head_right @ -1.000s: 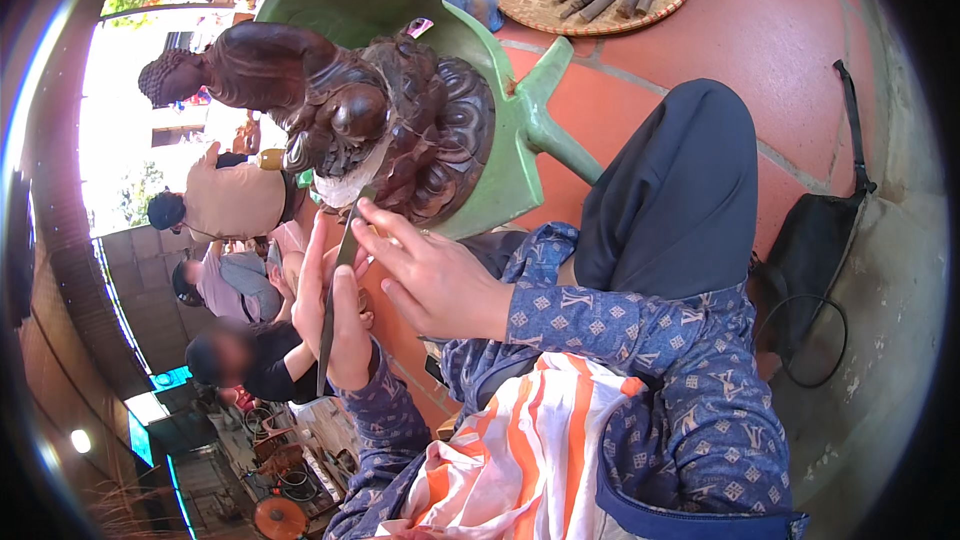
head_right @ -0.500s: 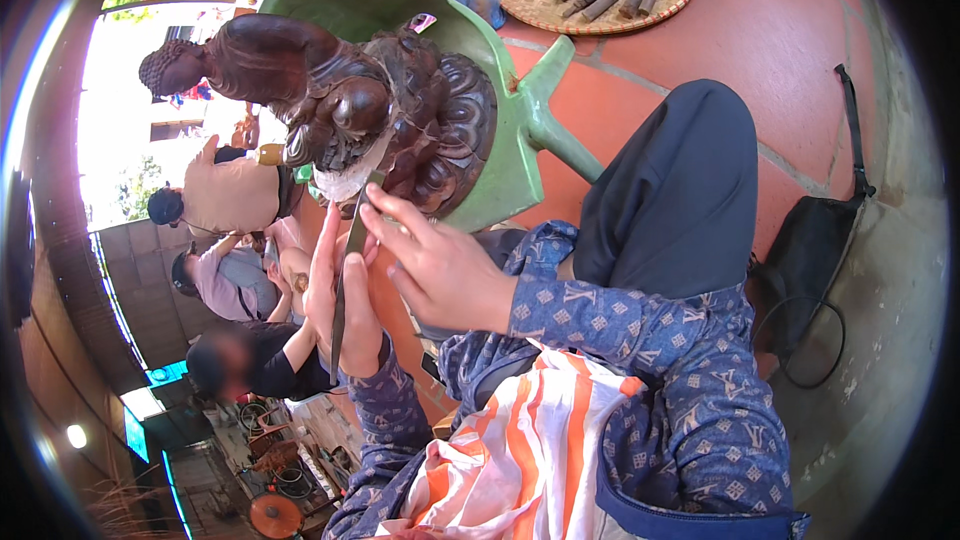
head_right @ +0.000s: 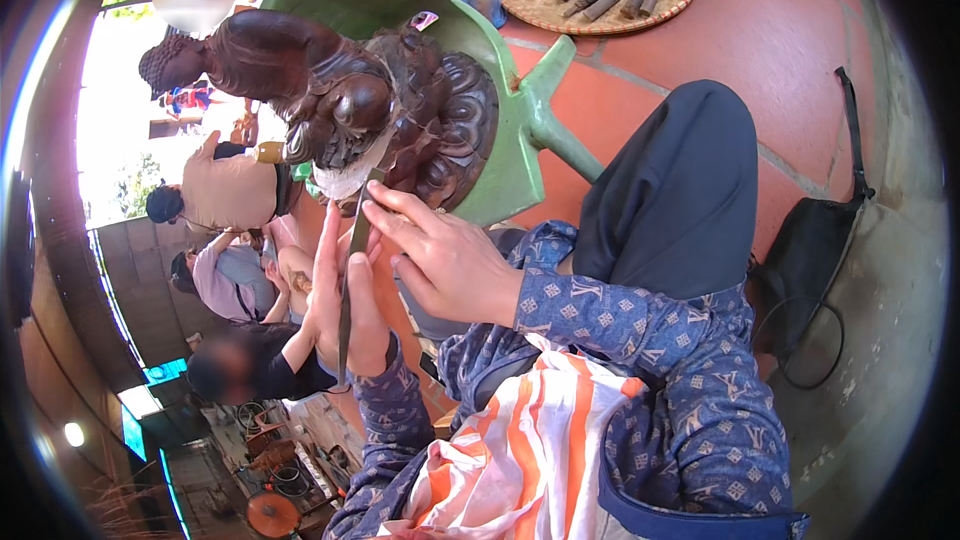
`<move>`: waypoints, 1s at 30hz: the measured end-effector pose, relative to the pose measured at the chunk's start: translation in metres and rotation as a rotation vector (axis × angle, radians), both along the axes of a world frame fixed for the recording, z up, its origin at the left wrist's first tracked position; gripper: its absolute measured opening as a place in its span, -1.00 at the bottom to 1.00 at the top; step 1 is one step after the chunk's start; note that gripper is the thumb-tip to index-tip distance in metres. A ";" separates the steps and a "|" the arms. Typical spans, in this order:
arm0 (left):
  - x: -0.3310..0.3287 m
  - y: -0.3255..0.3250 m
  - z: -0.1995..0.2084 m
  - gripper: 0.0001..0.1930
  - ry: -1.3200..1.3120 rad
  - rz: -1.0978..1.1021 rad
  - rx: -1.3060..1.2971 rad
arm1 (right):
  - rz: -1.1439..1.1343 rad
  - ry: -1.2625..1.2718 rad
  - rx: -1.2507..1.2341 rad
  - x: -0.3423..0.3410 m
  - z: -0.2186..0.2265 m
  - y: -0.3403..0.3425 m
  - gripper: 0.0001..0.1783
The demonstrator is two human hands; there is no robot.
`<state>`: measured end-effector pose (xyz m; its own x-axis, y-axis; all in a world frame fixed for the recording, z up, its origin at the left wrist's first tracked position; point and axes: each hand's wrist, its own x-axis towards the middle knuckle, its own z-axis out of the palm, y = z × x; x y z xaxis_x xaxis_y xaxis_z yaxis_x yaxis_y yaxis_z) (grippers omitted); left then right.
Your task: The person carves a wooden statue using a chisel and mallet. They hold the statue steady with one hand while striking the chisel with the other to shape the wood.
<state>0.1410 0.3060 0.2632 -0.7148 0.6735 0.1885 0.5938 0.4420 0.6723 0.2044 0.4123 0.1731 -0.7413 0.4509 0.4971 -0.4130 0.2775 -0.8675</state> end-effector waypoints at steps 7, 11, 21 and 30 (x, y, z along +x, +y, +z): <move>0.004 -0.010 -0.008 -0.54 0.001 -0.006 0.141 | 0.029 -0.002 -0.004 0.003 -0.002 -0.008 -0.25; 0.000 -0.017 -0.033 -0.56 0.052 -0.037 0.164 | 0.047 -0.020 -0.038 0.004 -0.006 -0.009 -0.24; 0.046 -0.034 -0.088 -0.55 0.363 0.004 0.084 | -0.101 0.097 0.192 0.008 -0.041 -0.013 -0.40; 0.049 -0.047 -0.082 -0.81 -0.438 0.012 0.344 | -0.236 0.254 0.311 -0.002 -0.045 -0.004 -0.55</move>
<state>0.1901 0.2589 0.1808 -0.7832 0.6166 0.0796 0.2229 0.1590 0.9618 0.2024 0.4085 0.1285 -0.4732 0.3935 0.7882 -0.4959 0.6205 -0.6075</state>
